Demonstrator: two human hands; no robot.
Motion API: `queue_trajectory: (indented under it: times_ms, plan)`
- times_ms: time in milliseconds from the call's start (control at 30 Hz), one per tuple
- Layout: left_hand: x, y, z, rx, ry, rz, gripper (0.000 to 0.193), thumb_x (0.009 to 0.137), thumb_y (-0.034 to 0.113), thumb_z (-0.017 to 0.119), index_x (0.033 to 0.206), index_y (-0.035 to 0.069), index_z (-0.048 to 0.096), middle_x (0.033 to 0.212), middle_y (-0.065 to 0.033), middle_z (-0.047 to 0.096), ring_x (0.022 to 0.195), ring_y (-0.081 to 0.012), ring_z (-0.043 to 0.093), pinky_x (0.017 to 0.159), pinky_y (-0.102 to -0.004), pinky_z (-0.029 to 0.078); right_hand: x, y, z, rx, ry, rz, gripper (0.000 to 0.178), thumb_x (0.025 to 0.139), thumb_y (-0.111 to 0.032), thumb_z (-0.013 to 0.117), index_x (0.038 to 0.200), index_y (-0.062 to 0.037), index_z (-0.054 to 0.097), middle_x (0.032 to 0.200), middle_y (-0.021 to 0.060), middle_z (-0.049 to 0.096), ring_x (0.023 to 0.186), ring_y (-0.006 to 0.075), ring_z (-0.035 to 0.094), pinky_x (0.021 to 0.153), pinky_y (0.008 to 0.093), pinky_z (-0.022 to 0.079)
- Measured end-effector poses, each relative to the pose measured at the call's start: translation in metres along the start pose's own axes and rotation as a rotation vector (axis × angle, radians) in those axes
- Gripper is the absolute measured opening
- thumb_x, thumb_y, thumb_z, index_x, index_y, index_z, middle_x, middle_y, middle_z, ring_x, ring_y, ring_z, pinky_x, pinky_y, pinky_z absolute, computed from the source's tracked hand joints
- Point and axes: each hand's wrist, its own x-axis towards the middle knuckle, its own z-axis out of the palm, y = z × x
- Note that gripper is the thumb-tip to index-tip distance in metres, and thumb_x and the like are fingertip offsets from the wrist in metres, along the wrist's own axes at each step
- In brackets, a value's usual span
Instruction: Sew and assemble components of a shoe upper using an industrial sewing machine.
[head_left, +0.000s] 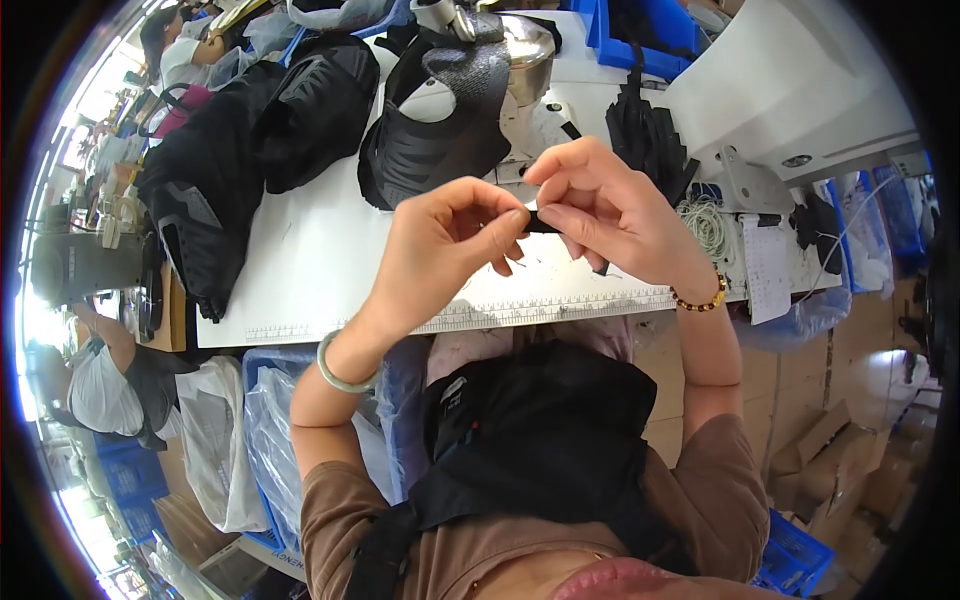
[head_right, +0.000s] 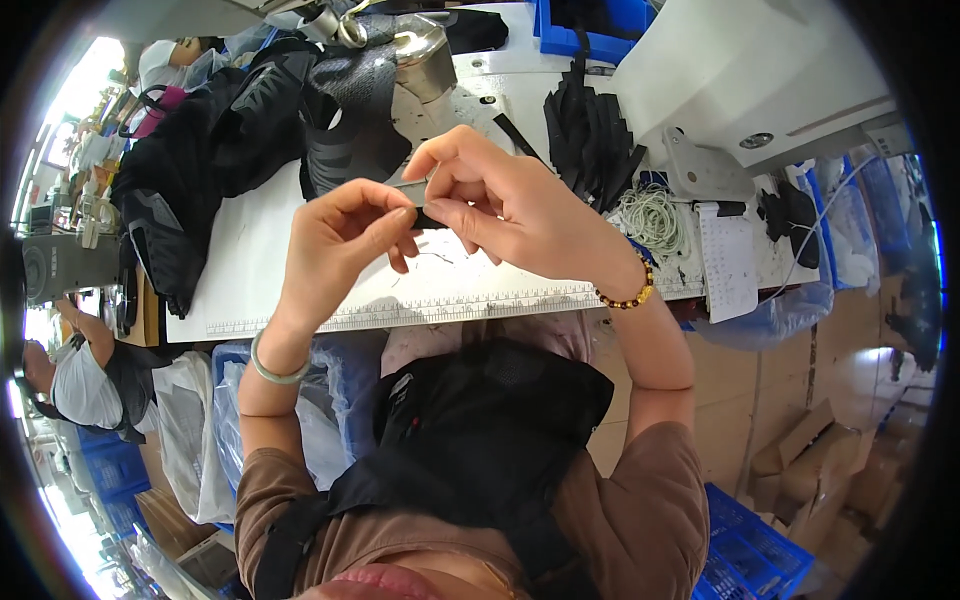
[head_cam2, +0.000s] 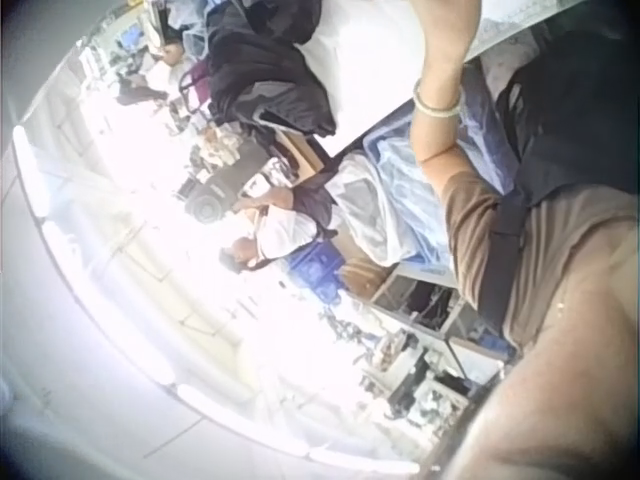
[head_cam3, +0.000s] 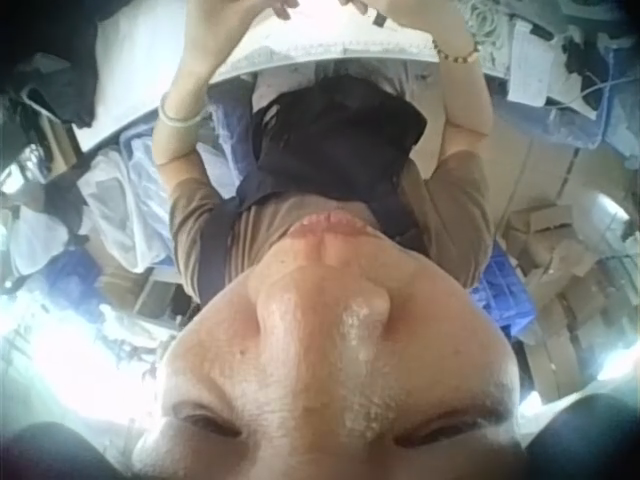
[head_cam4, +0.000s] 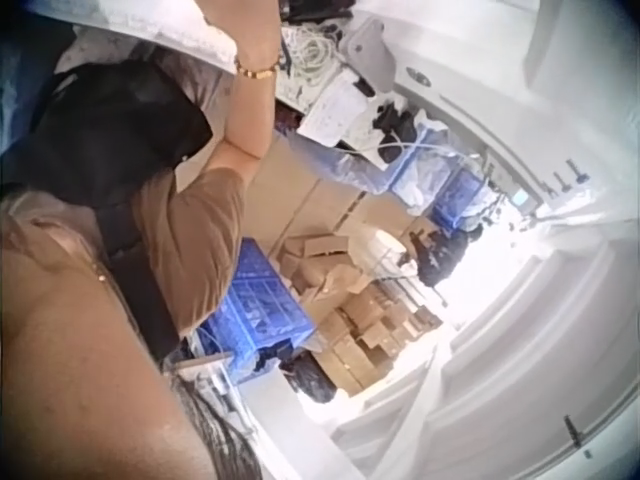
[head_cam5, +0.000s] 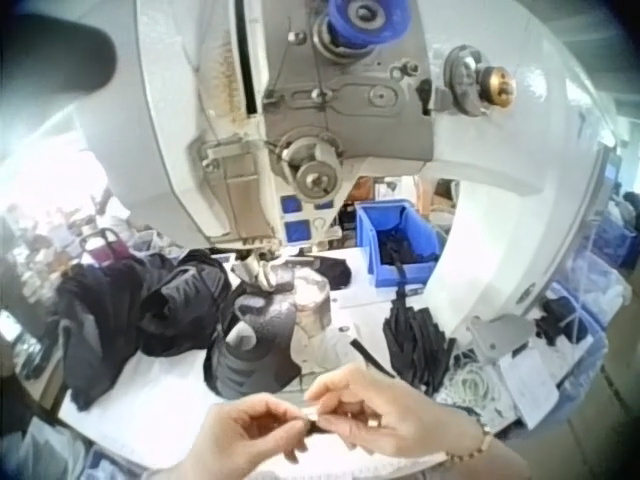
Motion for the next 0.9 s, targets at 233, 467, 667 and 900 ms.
queue_trajectory:
  times_ms: [233,467,667,900]
  plan:
    - [0.004,0.01,-0.011,-0.007,0.021,0.045,0.014,0.087,0.008,0.061,0.092,-0.006,0.06,0.076,-0.0094,0.065,0.067,-0.0114,0.063,0.059,-0.0219,0.052,0.0,0.0,0.004,-0.704,0.171,-0.315,0.032,0.081,-0.017,0.068,0.108,-0.0052,0.054,0.084,0.0058,0.052,0.065,0.0149,0.054,0.057,0.0247,0.045]
    - [0.01,0.031,-0.033,-0.072,0.137,0.178,0.013,0.087,0.006,0.06,0.09,-0.007,0.06,0.075,-0.0121,0.064,0.063,-0.0143,0.062,0.054,-0.0245,0.051,0.019,-0.004,0.022,-0.452,0.545,-0.355,0.03,0.079,-0.016,0.071,0.1,-0.0038,0.055,0.09,0.0056,0.054,0.062,0.0102,0.056,0.052,0.0231,0.045]
    - [0.043,0.057,-0.056,-0.071,0.238,0.33,0.016,0.085,0.008,0.06,0.086,-0.008,0.061,0.071,-0.0118,0.062,0.057,-0.0134,0.059,0.05,-0.0216,0.047,0.066,-0.007,0.032,0.268,0.421,-0.078,0.029,0.089,-0.011,0.057,0.102,0.0007,0.034,0.082,0.0105,0.057,0.046,0.0143,0.058,0.037,0.0249,0.047]
    - [0.064,0.046,-0.054,-0.032,0.251,0.193,0.019,0.084,0.01,0.062,0.088,-0.008,0.062,0.071,-0.0101,0.063,0.055,-0.0095,0.058,0.048,-0.0197,0.046,0.065,0.012,0.036,-0.069,0.558,-0.192,0.028,0.088,-0.007,0.058,0.107,-0.0036,0.037,0.07,0.0059,0.058,0.048,0.008,0.055,0.043,0.0201,0.043]
